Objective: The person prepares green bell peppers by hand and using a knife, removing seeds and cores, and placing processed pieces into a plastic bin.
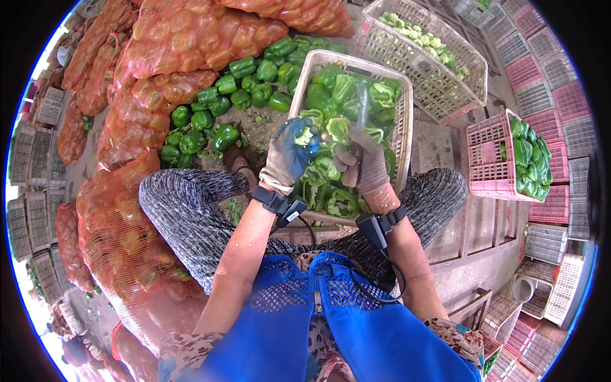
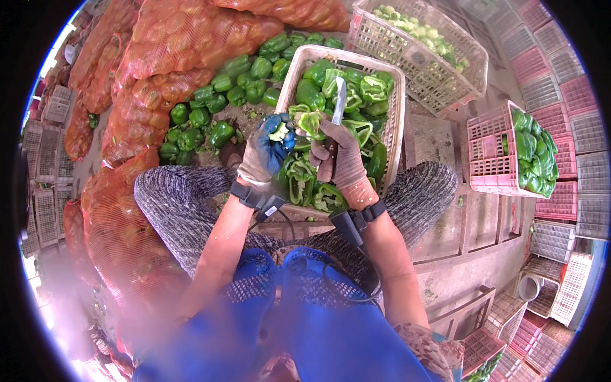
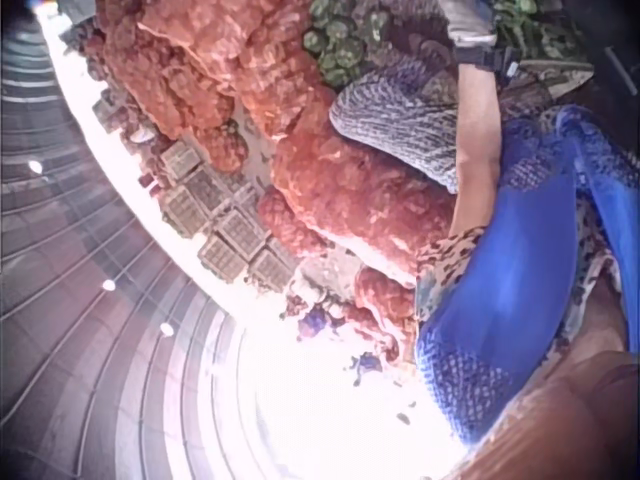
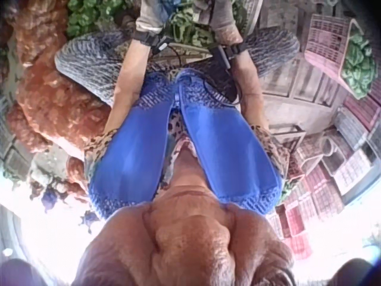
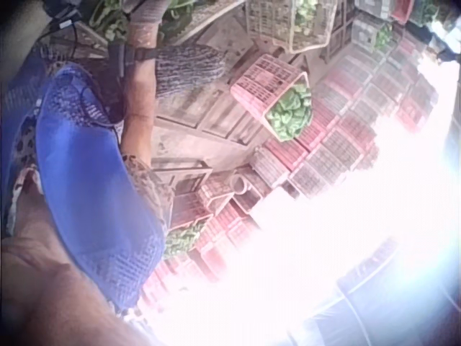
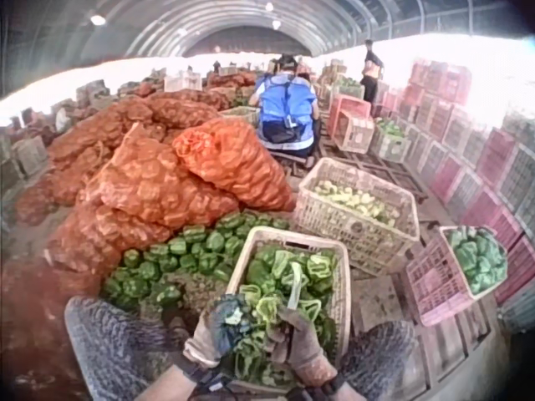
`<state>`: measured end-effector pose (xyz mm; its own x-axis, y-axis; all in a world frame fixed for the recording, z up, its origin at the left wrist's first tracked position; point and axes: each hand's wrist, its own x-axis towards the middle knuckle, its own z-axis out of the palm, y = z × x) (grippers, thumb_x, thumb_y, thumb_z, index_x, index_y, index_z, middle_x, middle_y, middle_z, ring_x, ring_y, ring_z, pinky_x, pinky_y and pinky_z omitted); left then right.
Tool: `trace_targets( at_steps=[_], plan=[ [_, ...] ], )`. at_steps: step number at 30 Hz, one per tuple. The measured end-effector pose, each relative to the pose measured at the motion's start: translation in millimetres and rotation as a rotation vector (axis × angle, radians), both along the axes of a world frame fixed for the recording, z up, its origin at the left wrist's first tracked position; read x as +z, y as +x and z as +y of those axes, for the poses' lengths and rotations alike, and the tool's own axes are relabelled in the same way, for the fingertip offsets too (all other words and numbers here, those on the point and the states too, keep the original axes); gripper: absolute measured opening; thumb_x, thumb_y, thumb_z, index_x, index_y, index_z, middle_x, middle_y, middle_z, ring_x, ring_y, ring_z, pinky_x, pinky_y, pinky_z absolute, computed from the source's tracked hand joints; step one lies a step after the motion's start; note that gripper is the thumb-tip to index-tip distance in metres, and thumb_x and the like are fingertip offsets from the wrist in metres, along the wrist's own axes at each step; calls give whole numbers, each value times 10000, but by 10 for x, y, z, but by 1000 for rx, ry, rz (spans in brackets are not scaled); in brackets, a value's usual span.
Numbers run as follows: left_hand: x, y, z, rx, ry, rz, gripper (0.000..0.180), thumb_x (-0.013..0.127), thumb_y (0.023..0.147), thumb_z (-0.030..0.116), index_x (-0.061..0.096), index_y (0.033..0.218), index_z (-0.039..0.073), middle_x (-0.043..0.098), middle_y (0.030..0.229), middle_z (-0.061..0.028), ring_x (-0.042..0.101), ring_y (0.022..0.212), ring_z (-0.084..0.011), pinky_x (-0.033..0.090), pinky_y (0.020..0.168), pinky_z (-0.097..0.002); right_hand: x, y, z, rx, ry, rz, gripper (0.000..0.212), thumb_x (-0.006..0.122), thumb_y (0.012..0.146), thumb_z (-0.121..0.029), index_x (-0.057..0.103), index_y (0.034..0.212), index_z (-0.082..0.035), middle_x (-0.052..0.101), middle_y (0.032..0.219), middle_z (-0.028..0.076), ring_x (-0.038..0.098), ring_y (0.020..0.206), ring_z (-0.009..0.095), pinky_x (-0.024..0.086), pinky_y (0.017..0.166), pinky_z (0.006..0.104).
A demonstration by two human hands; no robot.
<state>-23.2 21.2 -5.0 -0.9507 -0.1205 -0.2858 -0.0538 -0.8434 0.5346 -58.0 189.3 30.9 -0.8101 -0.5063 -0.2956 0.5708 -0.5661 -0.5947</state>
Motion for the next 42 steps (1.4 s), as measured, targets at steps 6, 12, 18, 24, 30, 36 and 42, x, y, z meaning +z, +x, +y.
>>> trace_targets(
  at_steps=[6, 12, 18, 24, 30, 36, 42],
  plan=[
    [184, 118, 222, 41, -551, -11, 199, 626, 922, 208, 651, 1054, 62, 662, 949, -22, 602, 723, -105, 489, 605, -232, 45, 32, -138, -51, 505, 299, 391, 686, 861, -168, 526, 1158, 29, 530, 753, 7, 457, 463, 93, 398, 419, 281],
    [-146, 146, -10, -180, -747, -57, 247, 591, 945, 135, 583, 1154, 4, 674, 951, -48, 598, 702, -78, 491, 542, -217, -263, -198, 149, 342, 883, 949, 386, 776, 769, -215, 614, 1043, 4, 607, 826, 103, 561, 743, 203, 487, 680, 361],
    [-116, 173, 84, -261, -800, 81, 193, 602, 935, 126, 645, 1085, 13, 634, 818, 3, 539, 654, -70, 457, 540, -224, 701, -94, 230, 666, 816, 150, 394, 734, 775, -207, 594, 1111, -58, 544, 890, 3, 534, 811, 125, 444, 621, 275],
    [-93, 154, 26, -361, -731, 97, 175, 629, 929, 127, 630, 1066, 20, 617, 831, 21, 513, 684, -55, 449, 565, -214, 366, -149, 290, 633, 670, 316, 201, 640, 894, -233, 612, 952, -42, 515, 638, -34, 478, 475, 49, 361, 423, 214],
    [-213, 109, 45, -376, -710, 85, 163, 621, 930, 114, 624, 1067, 25, 634, 836, -2, 528, 671, -55, 461, 544, -212, 432, 46, 219, 382, 463, 237, 163, 692, 807, -150, 569, 789, -45, 448, 545, -14, 445, 416, 89, 330, 379, 250],
    [-249, 125, -14, -183, -861, 201, 236, 605, 942, 144, 580, 1125, -3, 656, 947, -37, 563, 716, -75, 489, 572, -221, 306, 63, 84, 360, 349, 16, 195, 589, 795, -145, 435, 682, -107, 377, 508, 19, 360, 402, 136, 298, 402, 277],
    [74, 224, 106, -48, -668, 74, 233, 575, 959, 153, 577, 1144, 11, 650, 1007, -38, 594, 801, -84, 515, 620, -214, 81, 197, 7, 138, -109, -218, 103, 595, 809, -218, 568, 792, -120, 496, 626, 1, 363, 449, 99, 319, 474, 281]
  ],
)
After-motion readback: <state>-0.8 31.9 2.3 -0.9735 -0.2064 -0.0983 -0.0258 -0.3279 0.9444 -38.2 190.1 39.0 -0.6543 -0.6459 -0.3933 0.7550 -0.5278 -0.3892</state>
